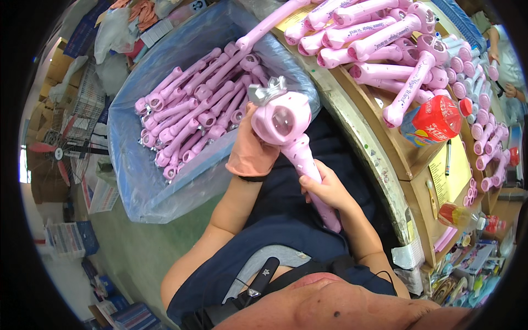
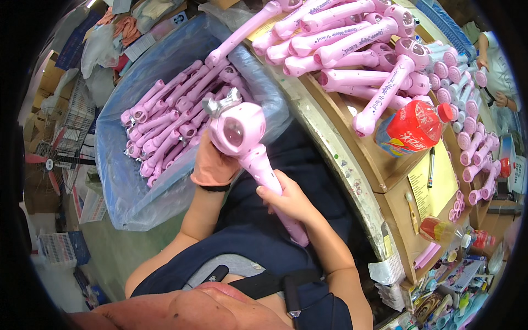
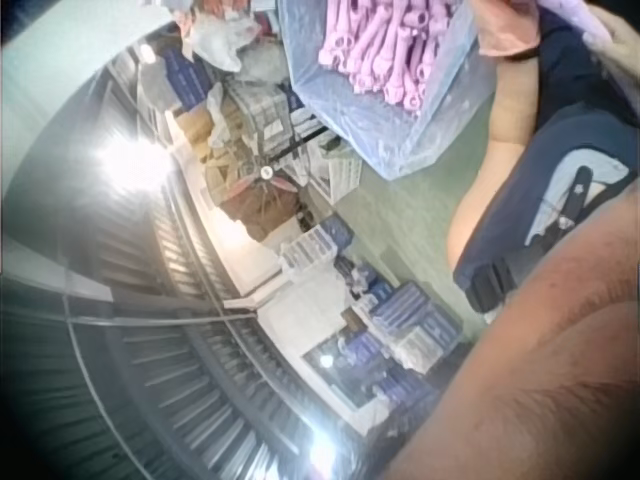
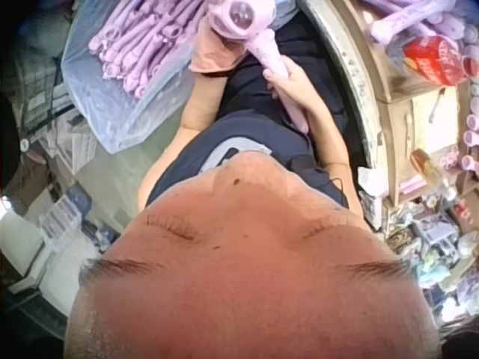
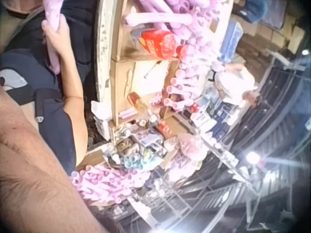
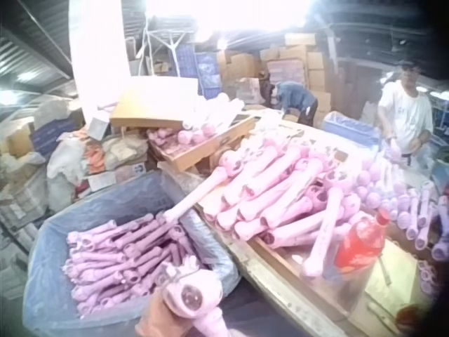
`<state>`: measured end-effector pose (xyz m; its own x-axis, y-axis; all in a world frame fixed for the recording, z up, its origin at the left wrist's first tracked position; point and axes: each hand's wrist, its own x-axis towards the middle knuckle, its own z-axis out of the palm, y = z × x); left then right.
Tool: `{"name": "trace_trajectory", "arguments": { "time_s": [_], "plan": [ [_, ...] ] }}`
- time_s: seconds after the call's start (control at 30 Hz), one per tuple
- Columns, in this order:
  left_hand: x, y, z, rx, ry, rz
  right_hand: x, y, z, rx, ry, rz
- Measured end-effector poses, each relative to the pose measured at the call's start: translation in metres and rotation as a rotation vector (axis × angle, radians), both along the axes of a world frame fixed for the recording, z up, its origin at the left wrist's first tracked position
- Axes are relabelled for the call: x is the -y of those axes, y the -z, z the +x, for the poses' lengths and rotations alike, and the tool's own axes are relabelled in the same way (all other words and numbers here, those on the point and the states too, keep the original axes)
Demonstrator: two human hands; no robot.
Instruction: The person assembles pink plastic fan sticks by attaching clear plastic heads, wiping them with a cloth, and using a screwdriver to tighten components. They then apply small stickers to the handles and place the finished items on a table.
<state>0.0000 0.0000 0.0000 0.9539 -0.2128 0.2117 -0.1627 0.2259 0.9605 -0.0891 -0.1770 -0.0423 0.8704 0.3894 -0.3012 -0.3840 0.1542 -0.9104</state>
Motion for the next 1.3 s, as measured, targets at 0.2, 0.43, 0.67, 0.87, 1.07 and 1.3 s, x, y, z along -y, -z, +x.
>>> {"name": "trace_trajectory", "arguments": {
  "time_s": [0.2, 0.43, 0.67, 0.87, 1.07, 1.3],
  "plan": [
    [0.031, -0.014, -0.027, -0.157, 0.298, -0.019, 0.000, -0.002, 0.012, -0.061, -0.036, 0.461],
    [0.029, 0.003, -0.012, 0.775, -0.178, 1.088, 0.052, -0.033, -0.024, 0.642, 0.138, -0.833],
    [0.023, -0.001, 0.004, 0.332, -0.015, 0.689, 0.176, -0.075, -0.076, 0.331, 1.075, -1.062],
    [0.021, 0.006, 0.007, 0.307, 0.146, 0.611, 0.170, -0.056, -0.085, 0.137, 1.019, -1.006],
    [0.026, 0.012, -0.001, 0.104, 0.206, 0.239, 0.088, -0.043, -0.037, 0.349, 0.789, -0.437],
    [0.041, 0.001, -0.023, 0.885, -0.058, 1.058, 0.021, -0.042, 0.043, 0.808, 0.681, -0.583]
  ]
}}
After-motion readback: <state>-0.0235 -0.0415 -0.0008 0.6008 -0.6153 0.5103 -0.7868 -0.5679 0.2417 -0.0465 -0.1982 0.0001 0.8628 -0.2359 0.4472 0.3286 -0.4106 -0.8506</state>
